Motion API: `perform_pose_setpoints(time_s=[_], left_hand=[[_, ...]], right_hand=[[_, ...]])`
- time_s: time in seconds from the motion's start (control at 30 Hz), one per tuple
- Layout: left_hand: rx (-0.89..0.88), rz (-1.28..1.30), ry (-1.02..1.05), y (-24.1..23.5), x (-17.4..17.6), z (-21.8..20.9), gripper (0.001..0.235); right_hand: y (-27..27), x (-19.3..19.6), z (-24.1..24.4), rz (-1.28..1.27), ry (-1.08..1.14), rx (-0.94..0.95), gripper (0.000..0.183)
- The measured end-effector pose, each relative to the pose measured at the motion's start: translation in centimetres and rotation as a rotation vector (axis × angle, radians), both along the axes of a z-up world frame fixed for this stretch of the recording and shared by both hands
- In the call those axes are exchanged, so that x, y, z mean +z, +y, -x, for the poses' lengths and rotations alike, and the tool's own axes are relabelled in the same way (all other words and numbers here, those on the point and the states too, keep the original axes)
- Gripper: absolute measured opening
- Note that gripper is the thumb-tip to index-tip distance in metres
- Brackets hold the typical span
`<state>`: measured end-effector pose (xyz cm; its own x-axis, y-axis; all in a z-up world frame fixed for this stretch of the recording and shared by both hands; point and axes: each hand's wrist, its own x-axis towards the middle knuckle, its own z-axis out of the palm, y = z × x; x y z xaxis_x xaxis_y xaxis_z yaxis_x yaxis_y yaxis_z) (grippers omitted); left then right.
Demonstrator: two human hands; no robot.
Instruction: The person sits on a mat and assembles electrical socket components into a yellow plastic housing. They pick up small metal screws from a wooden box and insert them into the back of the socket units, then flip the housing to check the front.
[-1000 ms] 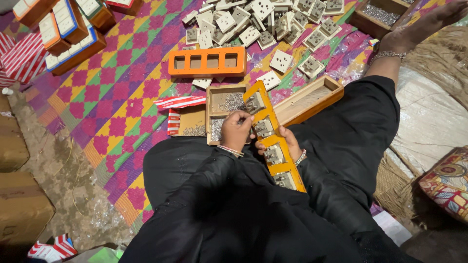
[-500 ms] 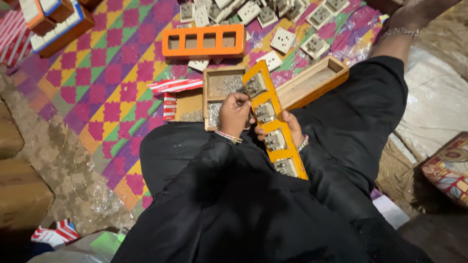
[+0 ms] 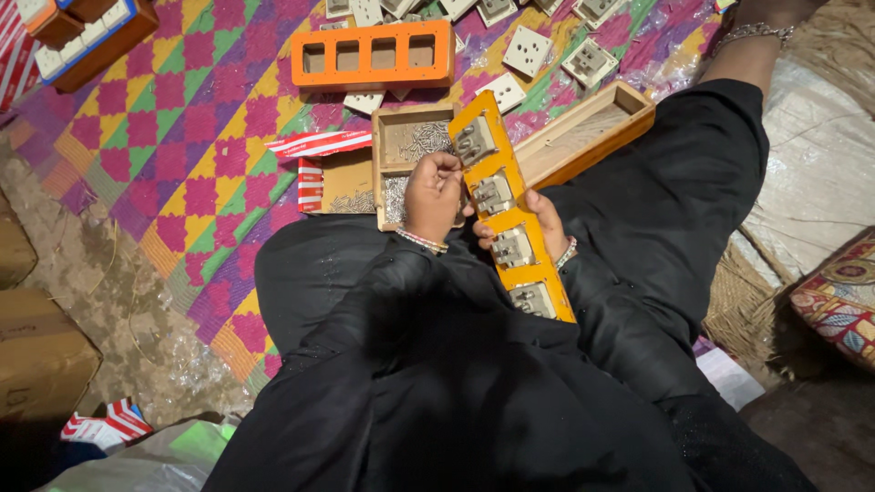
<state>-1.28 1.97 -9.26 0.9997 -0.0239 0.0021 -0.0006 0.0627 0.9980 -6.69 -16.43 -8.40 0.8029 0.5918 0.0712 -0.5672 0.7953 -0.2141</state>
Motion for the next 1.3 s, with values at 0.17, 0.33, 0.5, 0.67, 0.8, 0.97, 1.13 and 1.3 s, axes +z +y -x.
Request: perform_pose_setpoints(time_s=[0.17, 0.33, 0.5, 0.67, 0.8, 0.97, 1.13, 1.3], left_hand=[[-0.024, -0.057, -0.003, 0.1, 0.5, 0.0, 0.021], [0.015, -0.142, -0.120, 0.2, 0.0, -0.1, 0.024], [-0.014, -0.081, -0.117, 0.3, -0.4, 0.1, 0.030], [0.011, -0.074, -0.110, 0.3, -0.1, 0.1, 0.032], [0.011, -0.013, -0.030, 0.1, 0.0, -0.1, 0.030], [-0.006, -0.065, -0.087, 0.4, -0.6, -0.1, 0.027], [-0.022, -0.030, -0.109, 0.5, -0.6, -0.4, 0.029], [-0.067, -0.293, -0.008, 1.5, 2.3, -1.0, 0.018]], right_hand=[[0.1, 0.0, -0.1, -0.005, -0.026, 0.000, 0.081], [0.2, -0.1, 0.0, -0.008, -0.016, -0.024, 0.079], [0.1, -0.3, 0.0, -0.029, 0.007, -0.002, 0.081], [0.2, -0.4, 0.1, -0.016, -0.008, 0.004, 0.082], [0.2, -0.1, -0.1, -0.027, -0.011, 0.001, 0.081], [0.1, 0.6, 0.2, -0.028, 0.016, -0.019, 0.081], [0.2, 0.5, -0.1, -0.005, -0.021, -0.001, 0.079], [-0.2, -1.7, -0.2, 0.077, -0.014, 0.009, 0.078]])
